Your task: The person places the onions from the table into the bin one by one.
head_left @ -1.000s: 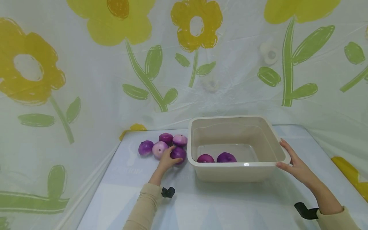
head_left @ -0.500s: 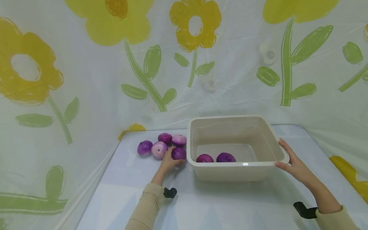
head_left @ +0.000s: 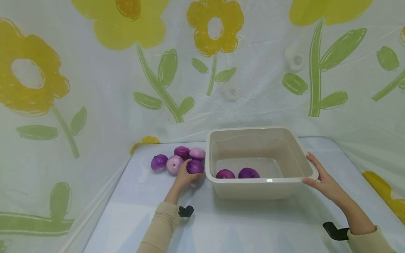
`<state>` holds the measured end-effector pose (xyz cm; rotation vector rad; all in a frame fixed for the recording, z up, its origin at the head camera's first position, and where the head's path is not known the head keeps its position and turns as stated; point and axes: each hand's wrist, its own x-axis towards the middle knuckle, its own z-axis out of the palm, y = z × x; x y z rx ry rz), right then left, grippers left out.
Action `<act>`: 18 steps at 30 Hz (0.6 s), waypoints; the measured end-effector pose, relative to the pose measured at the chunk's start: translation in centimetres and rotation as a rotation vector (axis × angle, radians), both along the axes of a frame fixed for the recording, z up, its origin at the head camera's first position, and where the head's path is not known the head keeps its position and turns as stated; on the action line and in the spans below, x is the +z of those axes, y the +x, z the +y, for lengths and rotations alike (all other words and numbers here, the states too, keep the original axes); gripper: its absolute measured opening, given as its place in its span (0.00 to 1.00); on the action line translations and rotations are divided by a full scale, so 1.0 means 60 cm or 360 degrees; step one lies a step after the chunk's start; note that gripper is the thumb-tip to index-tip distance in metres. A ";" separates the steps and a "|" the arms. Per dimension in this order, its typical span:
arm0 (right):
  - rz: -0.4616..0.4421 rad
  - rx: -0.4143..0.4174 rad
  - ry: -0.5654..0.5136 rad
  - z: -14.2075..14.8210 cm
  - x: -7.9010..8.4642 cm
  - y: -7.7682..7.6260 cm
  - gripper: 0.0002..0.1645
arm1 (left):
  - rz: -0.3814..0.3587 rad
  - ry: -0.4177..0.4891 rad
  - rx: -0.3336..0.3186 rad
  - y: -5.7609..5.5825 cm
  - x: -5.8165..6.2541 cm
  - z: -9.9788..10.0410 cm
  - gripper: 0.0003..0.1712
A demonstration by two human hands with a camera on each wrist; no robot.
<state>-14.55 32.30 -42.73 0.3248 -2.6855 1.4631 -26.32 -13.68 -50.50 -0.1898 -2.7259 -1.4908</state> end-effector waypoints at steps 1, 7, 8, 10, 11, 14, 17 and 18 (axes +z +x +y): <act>0.0000 -0.0006 0.0006 0.000 0.000 0.000 0.50 | 0.0009 0.0006 -0.0003 0.000 0.004 -0.001 0.46; 0.0011 -0.0005 0.0019 -0.002 0.001 0.003 0.51 | -0.0050 0.0010 0.0053 -0.002 0.033 -0.008 0.46; 0.0011 -0.0001 0.0016 -0.002 0.001 0.003 0.51 | -0.0065 0.0005 0.0067 -0.002 0.039 -0.010 0.46; 0.0012 0.0000 0.0017 -0.002 0.000 0.004 0.50 | -0.0083 -0.0007 0.0082 -0.002 0.050 -0.013 0.47; 0.0009 -0.0003 0.0018 -0.003 0.000 0.005 0.50 | -0.0083 -0.0021 0.0085 -0.002 0.056 -0.014 0.47; 0.0003 -0.0002 0.0008 -0.002 -0.001 0.004 0.50 | -0.0069 -0.0057 0.0085 -0.006 0.073 -0.020 0.46; -0.0005 -0.0005 0.0000 -0.001 -0.001 0.002 0.50 | -0.0081 -0.0095 0.0101 -0.012 0.090 -0.028 0.46; -0.0008 -0.0007 -0.0002 -0.001 -0.001 0.001 0.50 | -0.0092 -0.0091 0.0104 -0.015 0.095 -0.031 0.47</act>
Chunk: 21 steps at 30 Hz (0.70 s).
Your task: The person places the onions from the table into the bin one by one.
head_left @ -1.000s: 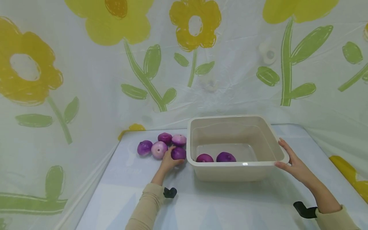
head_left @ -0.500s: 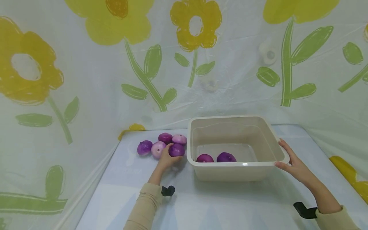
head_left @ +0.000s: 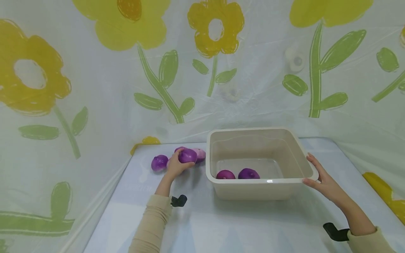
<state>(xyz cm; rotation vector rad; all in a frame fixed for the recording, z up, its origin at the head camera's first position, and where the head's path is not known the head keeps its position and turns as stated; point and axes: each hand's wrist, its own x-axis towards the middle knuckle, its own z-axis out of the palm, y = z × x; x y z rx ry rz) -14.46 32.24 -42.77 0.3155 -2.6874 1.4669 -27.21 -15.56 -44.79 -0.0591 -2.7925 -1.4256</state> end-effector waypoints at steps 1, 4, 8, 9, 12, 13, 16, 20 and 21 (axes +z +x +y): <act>-0.0002 -0.0005 0.0003 0.000 0.000 -0.001 0.51 | -0.0009 0.0006 0.0001 -0.003 0.006 -0.003 0.47; -0.0004 -0.0014 0.0014 0.000 0.001 -0.001 0.51 | -0.0033 0.0031 -0.0012 -0.010 0.025 -0.011 0.48; -0.0014 -0.0022 0.0028 -0.002 0.002 0.000 0.51 | -0.0049 0.0051 -0.0031 -0.017 0.055 -0.017 0.48; -0.0018 -0.0024 0.0030 -0.002 0.002 0.001 0.51 | -0.0044 0.0038 -0.0036 -0.019 0.061 -0.018 0.49; -0.0021 -0.0022 0.0032 -0.001 0.001 0.000 0.51 | -0.0041 0.0026 -0.0037 -0.022 0.083 -0.019 0.48; -0.0018 -0.0021 0.0035 -0.001 0.001 -0.001 0.51 | -0.0040 0.0025 -0.0037 -0.023 0.090 -0.019 0.48; 0.0000 -0.0014 0.0047 0.001 -0.001 -0.002 0.50 | -0.0028 0.0031 -0.0049 -0.026 0.110 -0.019 0.49; 0.0000 -0.0017 0.0057 0.002 -0.002 -0.001 0.50 | 0.0010 0.0042 -0.0080 -0.034 0.140 -0.013 0.49; -0.0001 -0.0017 0.0052 0.002 -0.003 -0.001 0.50 | 0.0022 0.0042 -0.0089 -0.037 0.147 -0.011 0.48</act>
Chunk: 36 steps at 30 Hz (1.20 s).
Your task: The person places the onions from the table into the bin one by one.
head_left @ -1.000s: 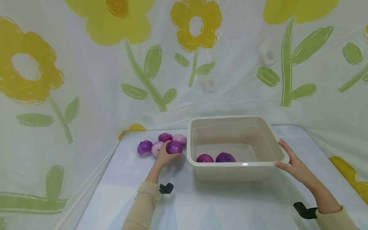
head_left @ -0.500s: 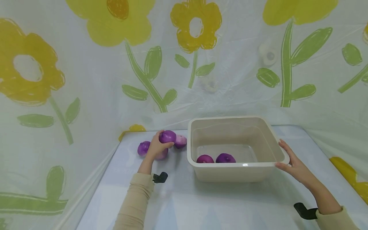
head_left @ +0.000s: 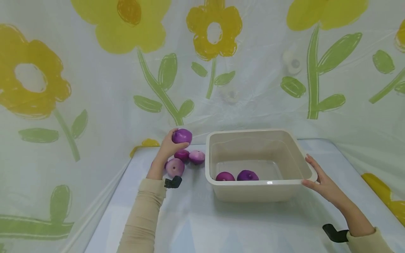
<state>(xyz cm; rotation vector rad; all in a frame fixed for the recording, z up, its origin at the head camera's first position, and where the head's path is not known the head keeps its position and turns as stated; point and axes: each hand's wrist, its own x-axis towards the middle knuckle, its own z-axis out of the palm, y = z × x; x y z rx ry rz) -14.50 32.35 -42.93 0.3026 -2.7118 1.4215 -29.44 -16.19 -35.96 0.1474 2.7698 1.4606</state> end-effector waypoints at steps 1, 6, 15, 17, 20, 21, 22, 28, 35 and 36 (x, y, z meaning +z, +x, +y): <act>-0.0002 0.0000 -0.0006 0.000 0.000 0.000 0.50 | 0.0009 -0.0003 -0.0002 -0.002 0.007 0.002 0.48; -0.0012 0.0002 -0.0030 -0.001 0.001 0.002 0.50 | 0.0016 -0.0010 -0.0033 -0.008 0.044 0.018 0.47; 0.0002 0.0004 -0.0019 0.000 0.003 0.001 0.50 | -0.0076 0.0007 -0.0136 -0.013 0.088 0.064 0.49; 0.0015 0.0005 -0.0023 -0.001 0.003 0.001 0.50 | -0.0072 -0.0008 -0.0158 -0.015 0.093 0.076 0.49; 0.0036 0.0009 -0.0027 -0.001 0.002 0.000 0.49 | -0.0076 -0.0009 -0.0185 -0.016 0.099 0.095 0.49; 0.0039 0.0008 -0.0028 -0.001 0.002 0.000 0.50 | -0.0081 -0.0007 -0.0197 -0.016 0.101 0.101 0.49; 0.0044 0.0011 -0.0032 0.000 0.002 0.000 0.49 | -0.0081 -0.0003 -0.0213 -0.016 0.102 0.108 0.48; 0.0060 0.0004 -0.0020 0.002 0.000 0.001 0.49 | -0.0063 0.0040 -0.0313 -0.014 0.107 0.151 0.48; 0.0108 0.0017 -0.0009 0.001 -0.002 0.000 0.49 | -0.0114 0.0113 -0.0407 -0.011 0.102 0.195 0.46; 0.0119 0.0017 0.0002 0.001 -0.002 0.000 0.49 | -0.0122 0.0117 -0.0419 -0.009 0.101 0.201 0.46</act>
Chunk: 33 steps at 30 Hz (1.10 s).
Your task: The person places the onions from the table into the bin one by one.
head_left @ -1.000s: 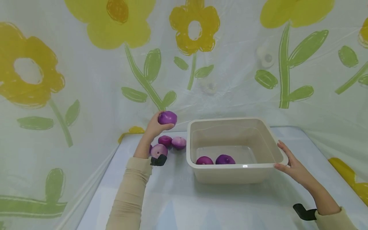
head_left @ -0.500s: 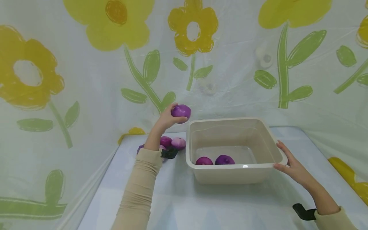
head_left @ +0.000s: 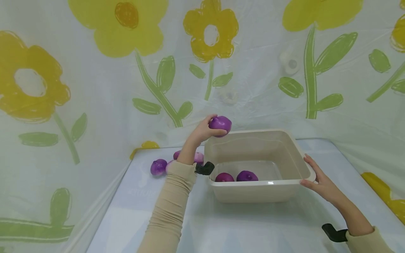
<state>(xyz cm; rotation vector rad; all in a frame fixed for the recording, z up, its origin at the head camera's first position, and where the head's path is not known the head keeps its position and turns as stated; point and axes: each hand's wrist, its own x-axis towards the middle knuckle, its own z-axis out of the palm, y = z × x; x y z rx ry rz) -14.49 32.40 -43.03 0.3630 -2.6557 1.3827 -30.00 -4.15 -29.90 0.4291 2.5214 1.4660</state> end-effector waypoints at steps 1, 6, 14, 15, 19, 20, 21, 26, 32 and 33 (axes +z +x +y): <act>0.0009 0.0002 0.0004 0.000 0.000 0.000 0.49 | -0.0005 0.0006 -0.0014 0.001 -0.001 0.005 0.46; 0.0016 -0.0001 0.0007 0.000 0.001 0.000 0.49 | 0.0004 -0.0011 -0.0068 0.007 -0.008 0.028 0.46; -0.0020 -0.0013 0.0016 -0.001 0.002 0.001 0.49 | -0.0034 -0.0129 -0.0133 0.015 -0.024 0.050 0.47; -0.0018 -0.0012 0.0014 -0.002 0.003 0.002 0.49 | -0.0035 -0.0142 -0.0144 0.015 -0.027 0.051 0.47; -0.0001 -0.0009 0.0005 -0.002 0.003 0.003 0.49 | -0.0036 -0.0165 -0.0165 0.014 -0.037 0.054 0.47; -0.0005 -0.0010 0.0006 -0.002 0.004 0.003 0.49 | -0.0037 -0.0160 -0.0166 0.014 -0.039 0.054 0.47; -0.0009 -0.0011 0.0004 -0.002 0.004 0.003 0.49 | -0.0039 -0.0157 -0.0165 0.014 -0.041 0.053 0.47; -0.0049 -0.0014 -0.0012 -0.002 0.004 0.003 0.49 | -0.0048 -0.0135 -0.0176 0.008 -0.054 0.048 0.49; -0.0086 -0.0015 -0.0033 -0.003 0.004 0.003 0.49 | -0.0155 -0.0052 -0.0182 0.020 -0.040 0.036 0.48; -0.0088 -0.0016 -0.0032 -0.003 0.004 0.002 0.49 | -0.0149 -0.0054 -0.0180 0.021 -0.038 0.032 0.48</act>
